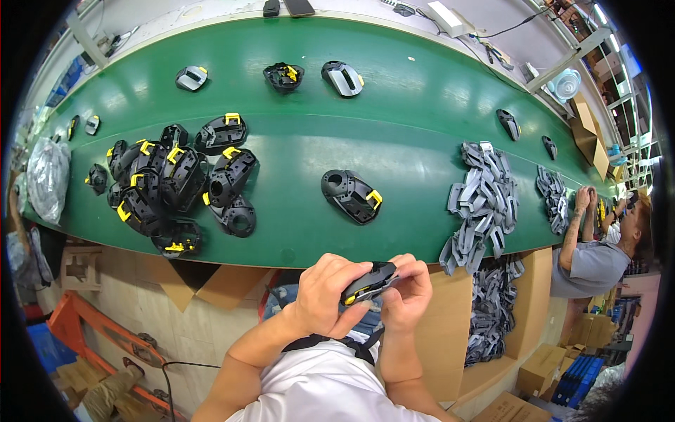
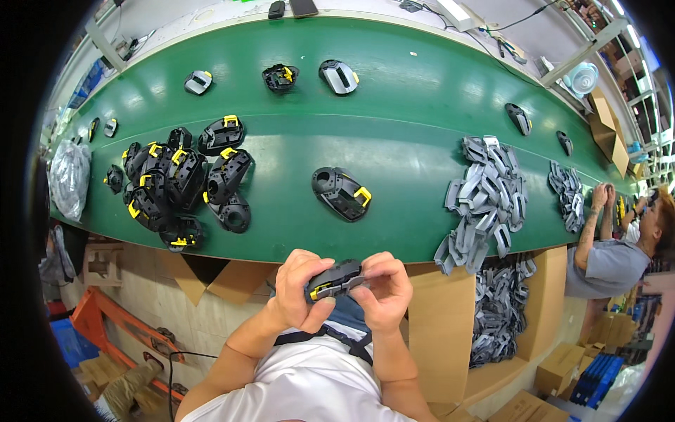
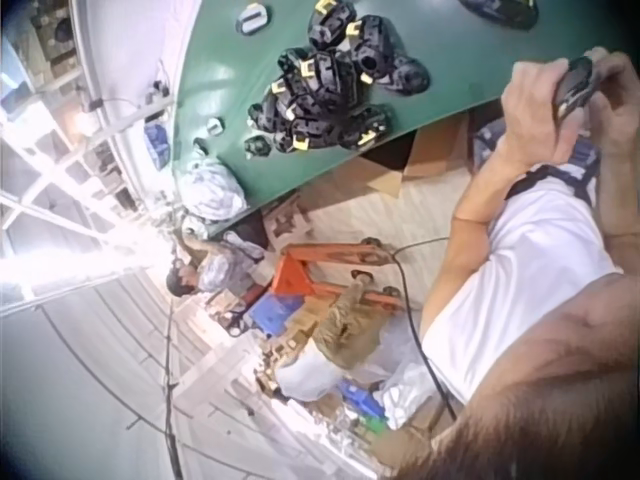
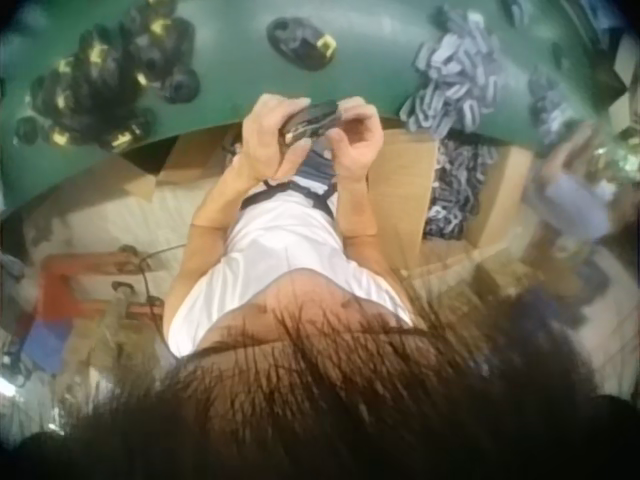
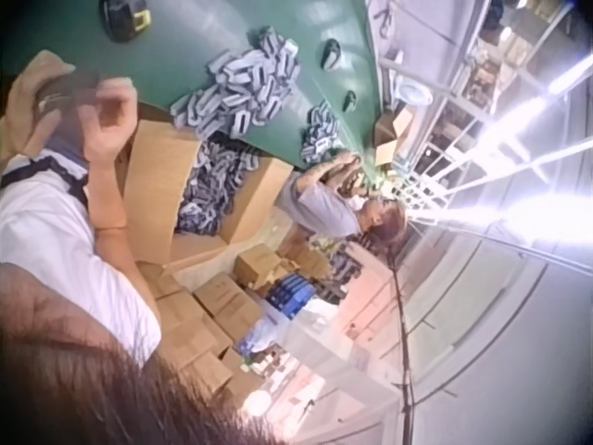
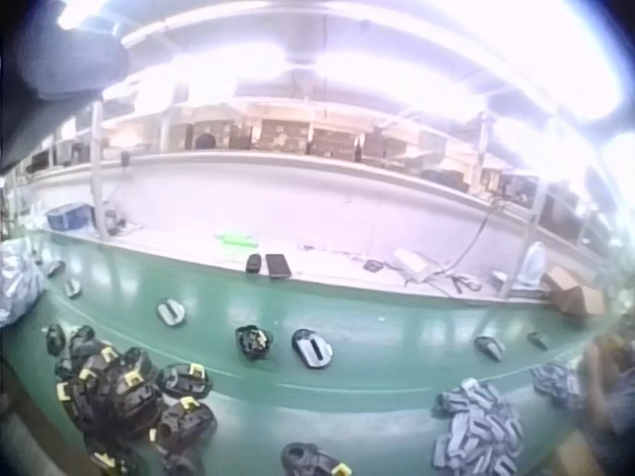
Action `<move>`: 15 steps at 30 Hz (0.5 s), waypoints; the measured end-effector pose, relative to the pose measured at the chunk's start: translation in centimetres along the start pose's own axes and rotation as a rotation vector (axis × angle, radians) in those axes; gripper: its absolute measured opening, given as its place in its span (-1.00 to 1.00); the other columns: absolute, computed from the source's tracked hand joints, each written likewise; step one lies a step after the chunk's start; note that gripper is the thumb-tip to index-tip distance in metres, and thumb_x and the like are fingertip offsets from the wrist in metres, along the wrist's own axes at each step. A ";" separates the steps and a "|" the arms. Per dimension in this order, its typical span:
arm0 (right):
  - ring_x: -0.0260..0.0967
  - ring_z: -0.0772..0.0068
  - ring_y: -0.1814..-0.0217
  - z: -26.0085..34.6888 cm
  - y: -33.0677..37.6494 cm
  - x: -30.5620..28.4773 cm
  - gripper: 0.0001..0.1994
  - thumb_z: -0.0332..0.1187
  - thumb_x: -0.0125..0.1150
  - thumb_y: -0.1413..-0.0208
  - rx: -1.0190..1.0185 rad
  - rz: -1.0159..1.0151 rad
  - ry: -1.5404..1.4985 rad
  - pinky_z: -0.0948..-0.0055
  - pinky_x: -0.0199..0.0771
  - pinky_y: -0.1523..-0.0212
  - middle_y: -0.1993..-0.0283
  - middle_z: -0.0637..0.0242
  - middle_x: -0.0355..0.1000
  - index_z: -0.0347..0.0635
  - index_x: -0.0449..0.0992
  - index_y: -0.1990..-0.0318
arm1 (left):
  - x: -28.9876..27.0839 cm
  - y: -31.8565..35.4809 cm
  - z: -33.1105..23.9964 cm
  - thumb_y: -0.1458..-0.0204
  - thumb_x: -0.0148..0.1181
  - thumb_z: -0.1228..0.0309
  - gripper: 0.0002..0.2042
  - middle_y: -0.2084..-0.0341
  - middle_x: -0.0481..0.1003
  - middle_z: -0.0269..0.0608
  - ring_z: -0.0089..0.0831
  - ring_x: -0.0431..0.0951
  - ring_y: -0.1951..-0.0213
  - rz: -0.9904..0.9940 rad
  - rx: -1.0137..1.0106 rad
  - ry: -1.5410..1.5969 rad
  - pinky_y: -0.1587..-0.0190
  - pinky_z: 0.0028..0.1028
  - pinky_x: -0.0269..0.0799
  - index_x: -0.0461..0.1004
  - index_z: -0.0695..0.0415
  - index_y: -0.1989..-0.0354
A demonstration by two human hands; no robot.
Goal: The person assembles plastic housings by hand, inserting yellow clips and snapping grey brackets together.
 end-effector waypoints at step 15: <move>0.34 0.46 0.29 -0.1 -0.4 1.0 -0.66 -0.29 0.36 0.04 0.193 0.113 0.099 0.52 0.33 0.25 0.29 0.22 0.42 -0.39 0.45 0.23 | -0.2 0.1 0.8 0.08 0.18 0.53 -0.67 0.39 0.50 -0.02 -0.27 0.49 0.52 -0.011 -0.140 0.193 0.46 -0.45 0.40 0.33 0.36 0.12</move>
Point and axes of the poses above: each hand's wrist, its own y-axis away from the middle knuckle, its own x-axis out of the palm, z = x × y, the point moved 6 cm from there along -y, towards the middle knuckle
